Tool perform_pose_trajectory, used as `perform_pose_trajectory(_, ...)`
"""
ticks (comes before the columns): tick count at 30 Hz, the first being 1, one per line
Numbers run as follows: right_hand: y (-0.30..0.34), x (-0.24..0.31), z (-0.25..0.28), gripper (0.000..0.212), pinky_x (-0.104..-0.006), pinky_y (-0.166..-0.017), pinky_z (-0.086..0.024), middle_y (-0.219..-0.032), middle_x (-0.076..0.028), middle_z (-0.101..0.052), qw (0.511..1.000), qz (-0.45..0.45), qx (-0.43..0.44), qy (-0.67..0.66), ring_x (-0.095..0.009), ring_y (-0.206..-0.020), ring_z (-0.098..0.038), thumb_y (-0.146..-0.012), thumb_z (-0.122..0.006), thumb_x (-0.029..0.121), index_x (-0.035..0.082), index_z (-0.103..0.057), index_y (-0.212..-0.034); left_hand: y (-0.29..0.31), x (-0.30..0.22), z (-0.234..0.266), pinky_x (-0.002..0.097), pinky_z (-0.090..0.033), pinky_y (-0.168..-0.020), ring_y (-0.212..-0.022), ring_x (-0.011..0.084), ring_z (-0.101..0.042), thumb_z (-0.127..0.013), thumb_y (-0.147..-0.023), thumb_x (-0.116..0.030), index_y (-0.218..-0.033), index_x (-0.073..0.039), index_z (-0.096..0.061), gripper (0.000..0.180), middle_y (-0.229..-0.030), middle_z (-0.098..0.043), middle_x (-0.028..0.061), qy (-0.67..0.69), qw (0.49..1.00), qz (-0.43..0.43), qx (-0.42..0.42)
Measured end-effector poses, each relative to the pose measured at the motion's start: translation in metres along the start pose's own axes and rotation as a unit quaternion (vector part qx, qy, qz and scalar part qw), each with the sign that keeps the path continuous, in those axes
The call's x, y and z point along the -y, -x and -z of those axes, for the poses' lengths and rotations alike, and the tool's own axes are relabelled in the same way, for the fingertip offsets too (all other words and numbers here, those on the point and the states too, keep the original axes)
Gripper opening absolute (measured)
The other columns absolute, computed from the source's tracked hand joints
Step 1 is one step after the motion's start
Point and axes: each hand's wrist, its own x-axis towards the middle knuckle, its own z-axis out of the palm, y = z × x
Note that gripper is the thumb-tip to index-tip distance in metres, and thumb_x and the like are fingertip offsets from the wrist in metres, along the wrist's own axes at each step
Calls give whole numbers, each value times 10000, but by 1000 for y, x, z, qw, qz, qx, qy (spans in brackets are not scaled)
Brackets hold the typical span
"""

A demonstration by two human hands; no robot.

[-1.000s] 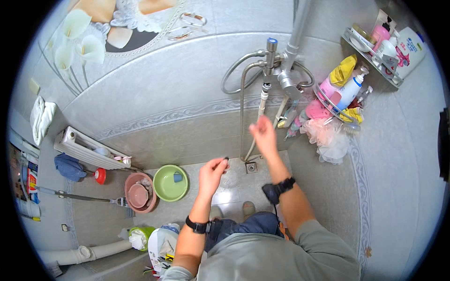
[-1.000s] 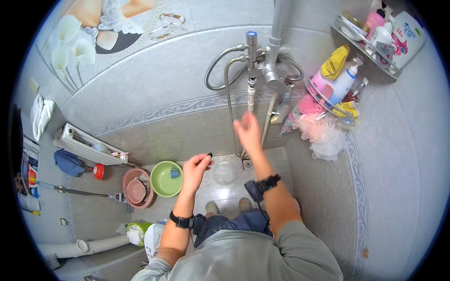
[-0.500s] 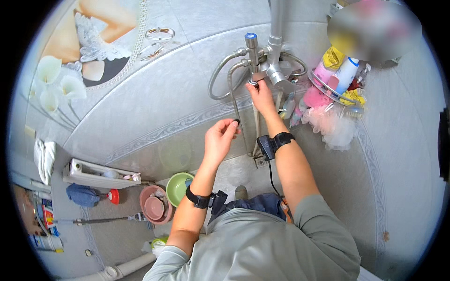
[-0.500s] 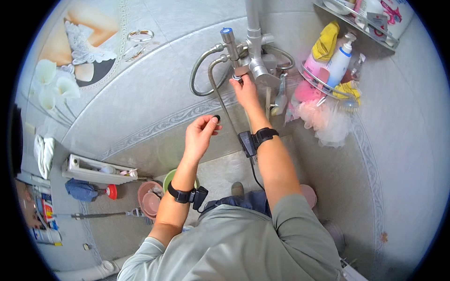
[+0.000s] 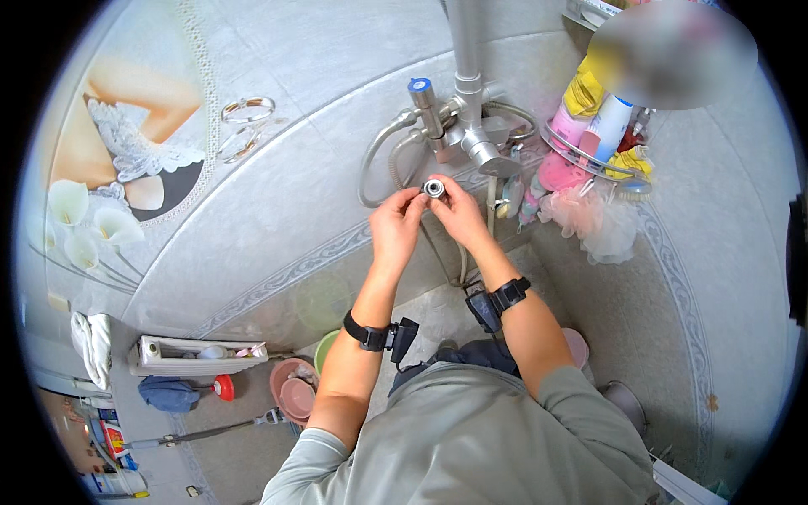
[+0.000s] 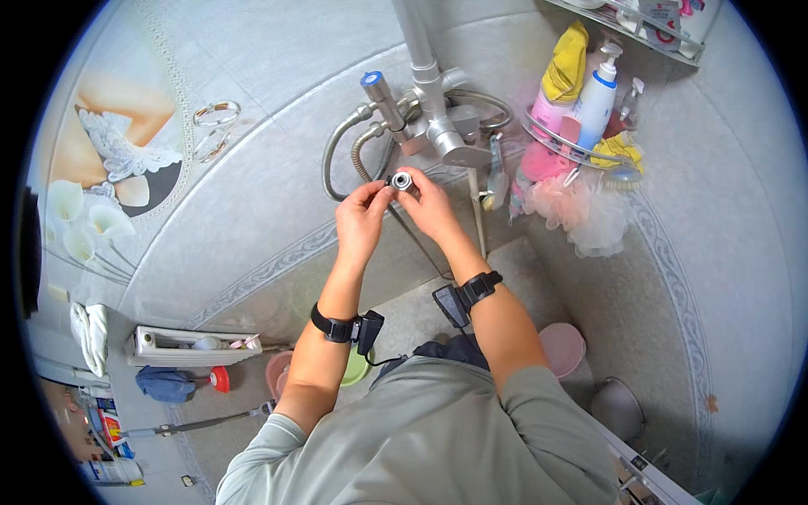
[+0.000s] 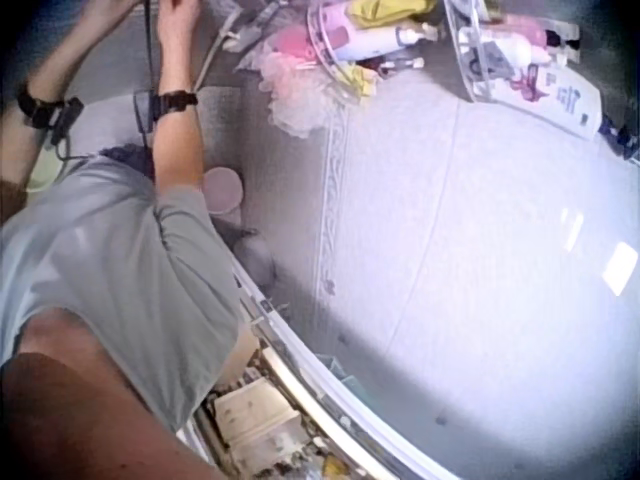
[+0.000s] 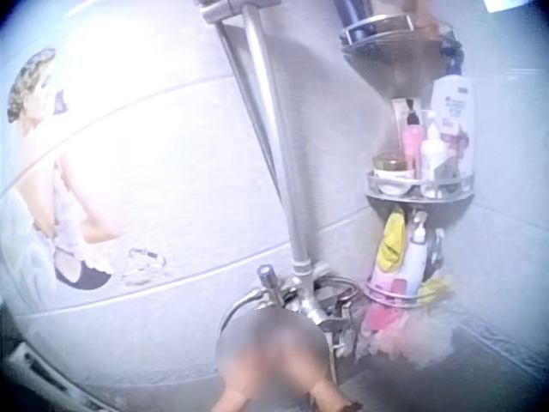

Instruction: The person unscrews a hose connector from a shower faucet by hand, removes a black rubber ring, and displays the internal components.

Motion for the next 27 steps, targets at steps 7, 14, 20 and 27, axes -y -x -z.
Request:
perform_pose_trajectory(7,-1,2,15,388,-350,-762,-494,-1027,-145,-634,996,69,8,60,-278,-912,-624,-793,-623,97,61,-531,-1168,-2,-15,-14,284,-504,-632,-689,164,-625,-714,-762,-101,-903,-12,-657,177,-880,-672,107,-152,984,-94,12)
perform_pose_trajectory(14,0,-4,19,393,-366,-763,-504,-1041,-163,-631,995,94,26,29,-314,-937,-623,-787,-629,89,49,-535,-1166,-7,-27,-18,296,-492,-622,-671,196,-611,-737,-714,-119,-981,-53,-666,284,-853,-647,101,-193,974,-109,34)
perform_pose_trajectory(20,-2,-9,19,397,-356,-765,-512,-1041,-166,-631,994,104,27,-15,-298,-933,-629,-773,-632,70,47,-552,-1161,-6,-23,-20,260,-472,-629,-678,132,-569,-748,-715,-105,-981,-37,-679,283,-841,-629,59,-142,987,-65,22)
perform_pose_trajectory(27,-2,-10,20,409,-341,-741,-518,-1041,-158,-636,993,113,32,-30,-281,-899,-641,-767,-638,58,34,-554,-1167,-4,-23,-21,229,-441,-651,-709,99,-510,-745,-734,-91,-1002,-11,-674,288,-808,-579,23,-124,992,-20,30)
